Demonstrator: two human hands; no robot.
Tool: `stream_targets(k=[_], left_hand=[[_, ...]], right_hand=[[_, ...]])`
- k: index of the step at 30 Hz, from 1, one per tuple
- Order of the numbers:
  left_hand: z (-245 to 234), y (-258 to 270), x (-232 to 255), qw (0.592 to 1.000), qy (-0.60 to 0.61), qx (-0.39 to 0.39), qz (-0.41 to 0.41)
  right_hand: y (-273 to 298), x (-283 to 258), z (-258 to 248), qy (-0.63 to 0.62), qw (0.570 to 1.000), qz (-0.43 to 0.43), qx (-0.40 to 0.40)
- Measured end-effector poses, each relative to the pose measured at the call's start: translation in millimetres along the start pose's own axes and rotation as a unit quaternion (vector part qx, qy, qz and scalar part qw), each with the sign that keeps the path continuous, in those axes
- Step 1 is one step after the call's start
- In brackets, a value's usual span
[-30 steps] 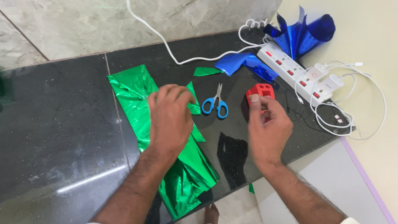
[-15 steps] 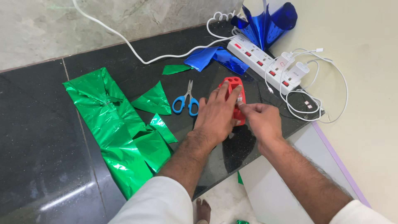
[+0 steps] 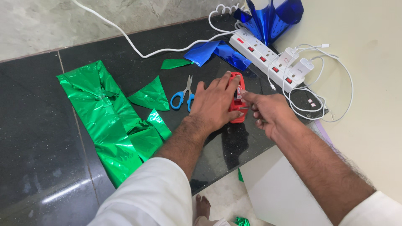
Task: The person wraps a rectangular object with green metallic paper. They fold the paper, secure it with clear tape, trim excess with scissors, and fold the ends to complete the package.
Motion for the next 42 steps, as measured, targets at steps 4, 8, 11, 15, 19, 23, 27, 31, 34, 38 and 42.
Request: stream_targets(k=[4,8,11,15,19,23,27,31,34,38,42], left_hand=[[-5,0,1,0.999,0.013,0.033,0.035],[-3,3,-1,0.998,0.01,0.036,0.042],[-2,3,-1,0.999,0.005,0.034,0.035],[-2,6,-1,0.998,0.0,0.041,0.043],[0,3,-2,0.999,-0.005,0.025,0.032],[1,5,-2,0.999,-0.021,0.033,0.033],[6,0,-5,0.999,-0.035,0.026,0.028],[9,-2,-7,0.996,0.059,0.051,0.049],[-21,5,-24,0.959,0.246,0.132,0.049],[-18,3,-57,0.834,0.539,-0.042,-0.112],[-32,22,-68,0.797,0.566,-0.128,-0.168]], right_hand=[[10,1,4,-0.03,0.999,0.029,-0.027],[32,13,6,-0.066,0.996,0.052,-0.028],[45,18,-2,-0.062,0.997,0.042,-0.005],[53,26,-7,-0.054,0.998,0.037,0.005],[48,50,-8,-0.079,0.995,0.05,0.025],[33,76,-2,-0.146,0.986,0.055,0.057],[44,71,2,-0.146,0.986,-0.055,0.06],[65,53,6,-0.134,0.987,-0.086,0.02],[77,15,22,-0.221,0.962,-0.155,-0.03],[79,-19,30,-0.229,0.953,-0.192,-0.057],[81,-39,50,-0.204,0.952,-0.211,-0.089]])
Point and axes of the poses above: each hand's wrist, its own y-axis away from the middle knuckle, its own z-axis out of the palm, x = y × z, the point moved 10 cm from there along -y, towards the middle knuckle, and after that the axes turned 15 degrees about -z, right-handed, at the moved point
